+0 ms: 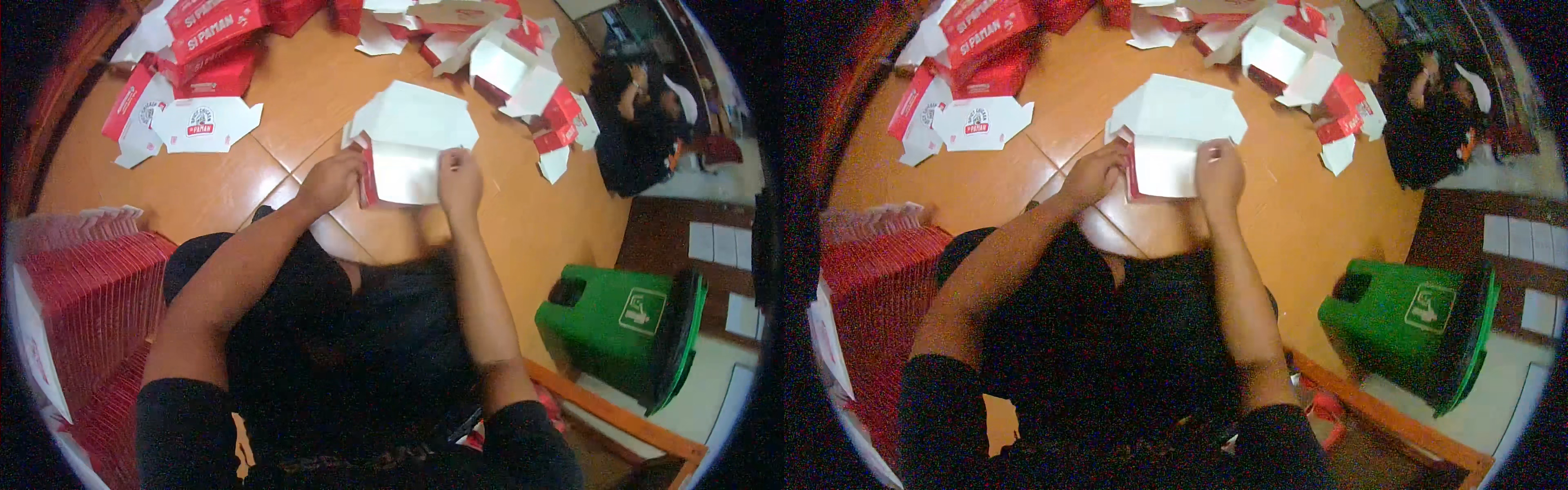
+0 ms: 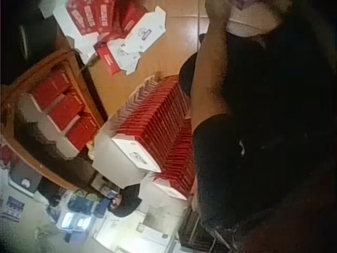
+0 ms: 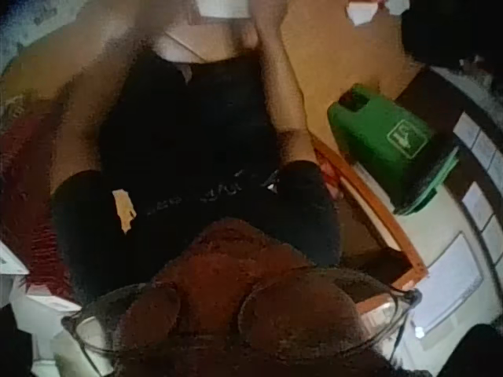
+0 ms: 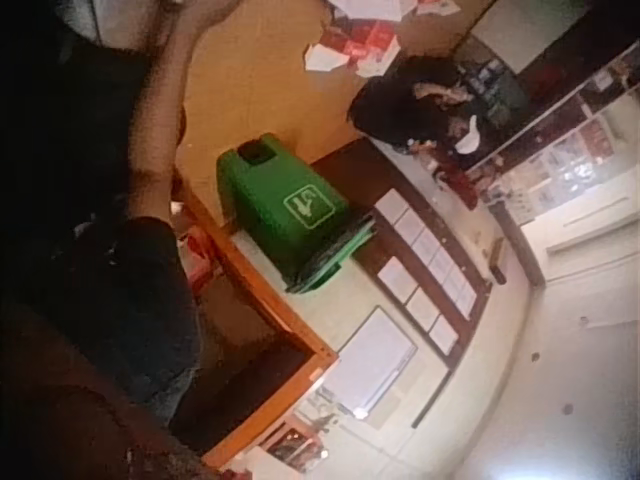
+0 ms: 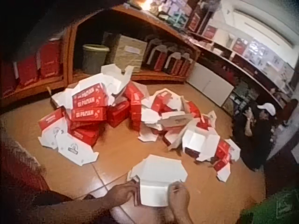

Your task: The person sits on the floor and repeatedly assembles flat red and white cardboard boxes by folding the sides and interlocking the tabs. They pick up a flat piece, fold it into a box shape, and place the finished box on a growing stack to their left.

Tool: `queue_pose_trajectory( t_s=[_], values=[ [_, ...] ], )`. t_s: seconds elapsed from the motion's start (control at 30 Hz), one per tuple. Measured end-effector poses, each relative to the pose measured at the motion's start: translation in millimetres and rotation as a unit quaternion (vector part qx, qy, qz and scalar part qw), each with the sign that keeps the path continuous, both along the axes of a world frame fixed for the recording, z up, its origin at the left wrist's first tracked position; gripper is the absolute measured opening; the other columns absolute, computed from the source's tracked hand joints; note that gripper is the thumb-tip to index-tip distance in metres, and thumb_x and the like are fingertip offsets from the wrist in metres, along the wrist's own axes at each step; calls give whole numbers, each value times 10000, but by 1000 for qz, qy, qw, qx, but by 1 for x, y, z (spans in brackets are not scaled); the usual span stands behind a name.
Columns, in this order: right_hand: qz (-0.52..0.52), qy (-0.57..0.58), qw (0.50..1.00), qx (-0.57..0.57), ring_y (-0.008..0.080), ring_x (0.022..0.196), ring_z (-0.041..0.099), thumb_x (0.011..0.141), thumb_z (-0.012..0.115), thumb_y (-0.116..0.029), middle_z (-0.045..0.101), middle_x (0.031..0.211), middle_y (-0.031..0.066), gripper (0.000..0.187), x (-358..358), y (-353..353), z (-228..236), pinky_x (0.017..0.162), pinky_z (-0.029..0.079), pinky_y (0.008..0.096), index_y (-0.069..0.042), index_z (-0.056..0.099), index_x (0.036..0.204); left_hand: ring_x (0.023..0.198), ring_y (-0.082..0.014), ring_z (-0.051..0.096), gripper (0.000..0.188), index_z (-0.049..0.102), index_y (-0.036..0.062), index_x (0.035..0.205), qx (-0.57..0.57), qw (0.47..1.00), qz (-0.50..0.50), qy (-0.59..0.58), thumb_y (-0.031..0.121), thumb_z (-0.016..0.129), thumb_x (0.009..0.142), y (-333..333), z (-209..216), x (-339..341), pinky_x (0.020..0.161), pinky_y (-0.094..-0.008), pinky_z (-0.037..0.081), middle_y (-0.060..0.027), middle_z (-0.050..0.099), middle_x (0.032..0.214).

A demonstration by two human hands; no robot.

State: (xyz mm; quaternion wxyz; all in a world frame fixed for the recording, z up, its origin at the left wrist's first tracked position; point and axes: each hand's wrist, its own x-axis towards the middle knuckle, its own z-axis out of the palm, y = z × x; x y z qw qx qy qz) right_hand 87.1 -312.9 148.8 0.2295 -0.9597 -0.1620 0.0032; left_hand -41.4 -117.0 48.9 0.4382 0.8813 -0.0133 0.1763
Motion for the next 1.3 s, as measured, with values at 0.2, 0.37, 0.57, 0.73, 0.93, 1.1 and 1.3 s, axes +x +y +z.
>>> queue_pose_trajectory(
  t_s=[0.2, 0.37, 0.57, 0.73, 0.93, 1.1, 1.3],
  values=[
    [-107, 141, 983, 46, 478, 1017, 598, 851, 506, -272, 629, 1061, 321, 412, 39, -84, -107, 905, 466, 506, -25, 592, 1169, 988, -335, 626, 189, 557, 11, 1052, -241, 946, 104, 190, 151, 501, 938, -43, 58, 22, 858, -395, 491, -194, 644, 1018],
    [-43, 125, 987, -91, 447, 957, 636, 864, 440, -172, 657, 1011, 283, 384, -20, -7, -54, 859, 492, 518, -57, 585, 1200, 1150, -344, 528, 257, 460, -15, 1133, -72, 968, 193, 139, 179, 438, 966, -19, 15, 10, 927, -420, 447, -222, 544, 1211],
    [-48, 92, 990, -96, 433, 891, 653, 888, 445, -171, 664, 961, 267, 376, -16, -11, -60, 798, 511, 522, -44, 566, 1220, 1033, -433, 567, 283, 418, -14, 1176, -74, 972, 194, 111, 204, 392, 996, -17, 2, 15, 888, -477, 438, -271, 564, 1093],
    [-64, 119, 987, -92, 430, 912, 654, 894, 415, -158, 666, 1009, 251, 368, -28, -7, -48, 818, 512, 509, -17, 559, 1202, 1026, -444, 571, 317, 463, -1, 1138, -99, 959, 198, 176, 272, 357, 1015, -12, 9, 23, 879, -491, 443, -277, 596, 1055],
    [-68, 97, 990, -77, 441, 900, 644, 875, 427, -133, 665, 950, 266, 534, -22, -14, -63, 818, 494, 532, -130, 415, 1409, 961, -458, 582, 306, 482, 7, 1087, -94, 955, 212, 183, 279, 358, 1021, -13, 8, 25, 840, -531, 442, -280, 601, 1013],
    [-48, 110, 989, -86, 438, 909, 642, 880, 437, -154, 668, 977, 253, 579, -27, -9, -55, 824, 494, 518, -156, 362, 1455, 939, -460, 553, 328, 484, -13, 1037, -63, 966, 215, 129, 298, 381, 1018, -6, -21, 22, 849, -519, 430, -284, 567, 991],
    [23, 68, 989, -128, 418, 947, 640, 899, 496, -278, 667, 987, 252, 532, -19, -26, -39, 843, 496, 479, -130, 408, 1402, 1067, -451, 554, 400, 464, 12, 1209, -4, 953, 174, 249, 328, 472, 964, -14, 24, 11, 895, -520, 453, -295, 523, 1193]
  ],
)
